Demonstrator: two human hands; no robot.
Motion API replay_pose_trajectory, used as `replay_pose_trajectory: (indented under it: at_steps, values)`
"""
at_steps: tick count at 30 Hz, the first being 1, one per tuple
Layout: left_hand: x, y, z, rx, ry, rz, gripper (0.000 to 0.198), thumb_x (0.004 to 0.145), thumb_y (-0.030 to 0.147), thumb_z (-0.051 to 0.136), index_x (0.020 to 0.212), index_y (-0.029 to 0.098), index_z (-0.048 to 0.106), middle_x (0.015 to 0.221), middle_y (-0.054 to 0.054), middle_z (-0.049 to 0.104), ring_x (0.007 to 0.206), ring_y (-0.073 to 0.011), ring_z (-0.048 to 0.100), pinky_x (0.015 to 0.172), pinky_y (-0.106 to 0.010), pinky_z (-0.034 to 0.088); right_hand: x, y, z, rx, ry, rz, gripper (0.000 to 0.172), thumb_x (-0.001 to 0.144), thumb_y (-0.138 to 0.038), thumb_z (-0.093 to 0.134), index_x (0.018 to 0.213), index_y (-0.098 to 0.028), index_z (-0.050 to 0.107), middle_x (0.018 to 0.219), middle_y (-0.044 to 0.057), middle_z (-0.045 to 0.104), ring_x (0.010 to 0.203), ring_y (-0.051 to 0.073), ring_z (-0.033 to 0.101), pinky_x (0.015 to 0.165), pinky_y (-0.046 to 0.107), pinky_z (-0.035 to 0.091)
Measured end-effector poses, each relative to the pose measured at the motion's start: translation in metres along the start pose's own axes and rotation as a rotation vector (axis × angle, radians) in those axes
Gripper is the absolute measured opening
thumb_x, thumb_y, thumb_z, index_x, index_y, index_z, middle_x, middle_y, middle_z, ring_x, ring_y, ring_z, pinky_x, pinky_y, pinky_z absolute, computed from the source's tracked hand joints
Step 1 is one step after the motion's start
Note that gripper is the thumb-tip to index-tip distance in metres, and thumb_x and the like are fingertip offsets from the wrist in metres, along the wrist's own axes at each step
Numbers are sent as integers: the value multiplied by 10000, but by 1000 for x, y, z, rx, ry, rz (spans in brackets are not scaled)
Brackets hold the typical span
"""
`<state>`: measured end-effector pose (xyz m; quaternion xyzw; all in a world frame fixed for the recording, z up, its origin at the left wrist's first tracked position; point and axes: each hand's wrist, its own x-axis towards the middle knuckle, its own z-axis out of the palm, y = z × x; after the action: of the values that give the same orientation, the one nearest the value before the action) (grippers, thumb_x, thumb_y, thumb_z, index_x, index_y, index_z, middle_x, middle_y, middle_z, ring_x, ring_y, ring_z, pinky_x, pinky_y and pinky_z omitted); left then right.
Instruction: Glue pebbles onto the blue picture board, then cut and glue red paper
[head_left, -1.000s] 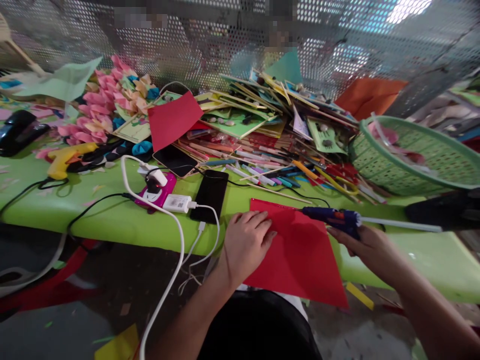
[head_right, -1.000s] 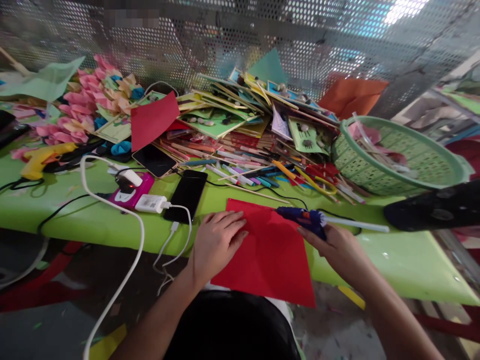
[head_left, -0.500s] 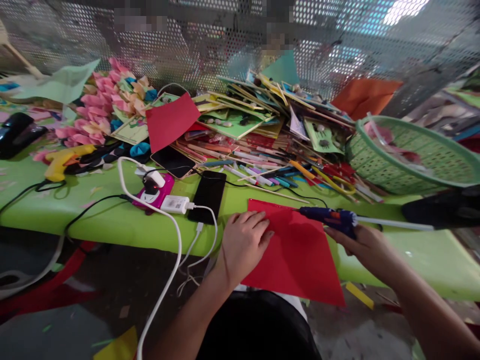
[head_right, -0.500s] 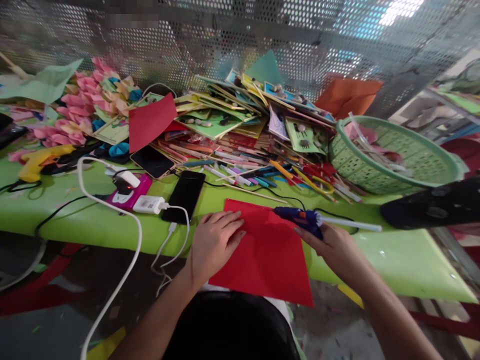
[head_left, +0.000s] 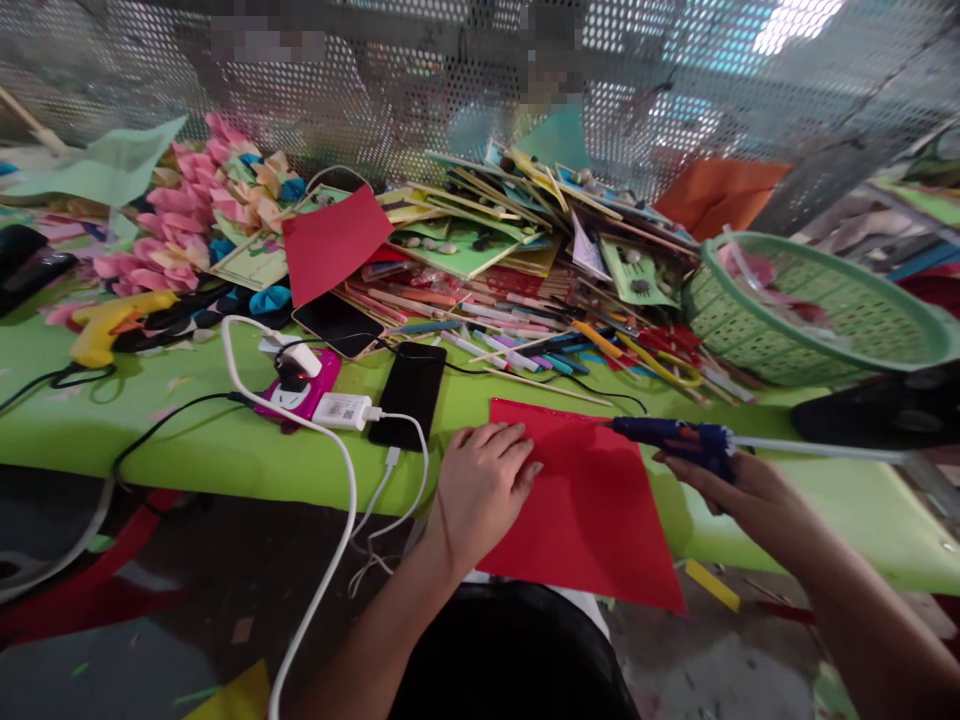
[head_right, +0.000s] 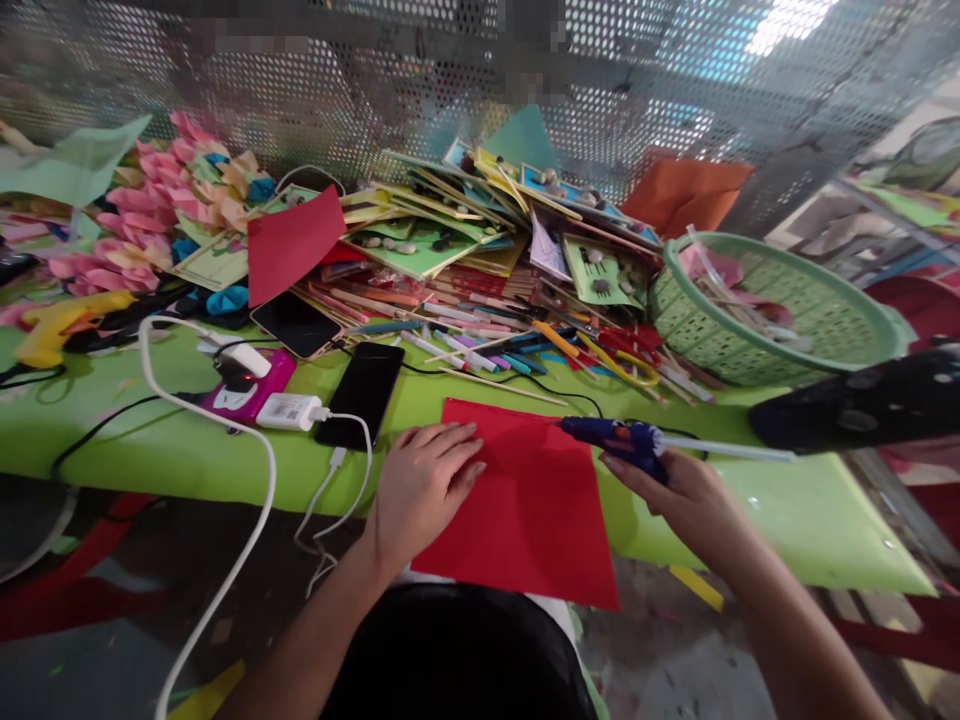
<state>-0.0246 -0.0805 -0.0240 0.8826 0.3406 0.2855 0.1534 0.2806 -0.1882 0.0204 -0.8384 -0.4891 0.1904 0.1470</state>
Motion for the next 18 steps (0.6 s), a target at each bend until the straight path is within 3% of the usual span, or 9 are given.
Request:
replay_pose_trajectory:
  at_steps: [11,18]
  values:
    - [1,1,-1,5,6,-1,206,1009,281,590,1157,227,722,1295,-27,740,1177,-233,667,957,-452,497,1,-25,3,-10,-37,44,582,743,-802,486,526,-262,488,453,9,468,457,169,444,491,319,319]
    - [0,0,0,0,16,0,211,1012,296,590,1163,227,719,1296,-25,740,1185,-231,665,959,-456,495,1,-13,-1,-77,-41,78,613,756,-832,464,529,-263,488,442,28,507,450,192,489,495,329,329]
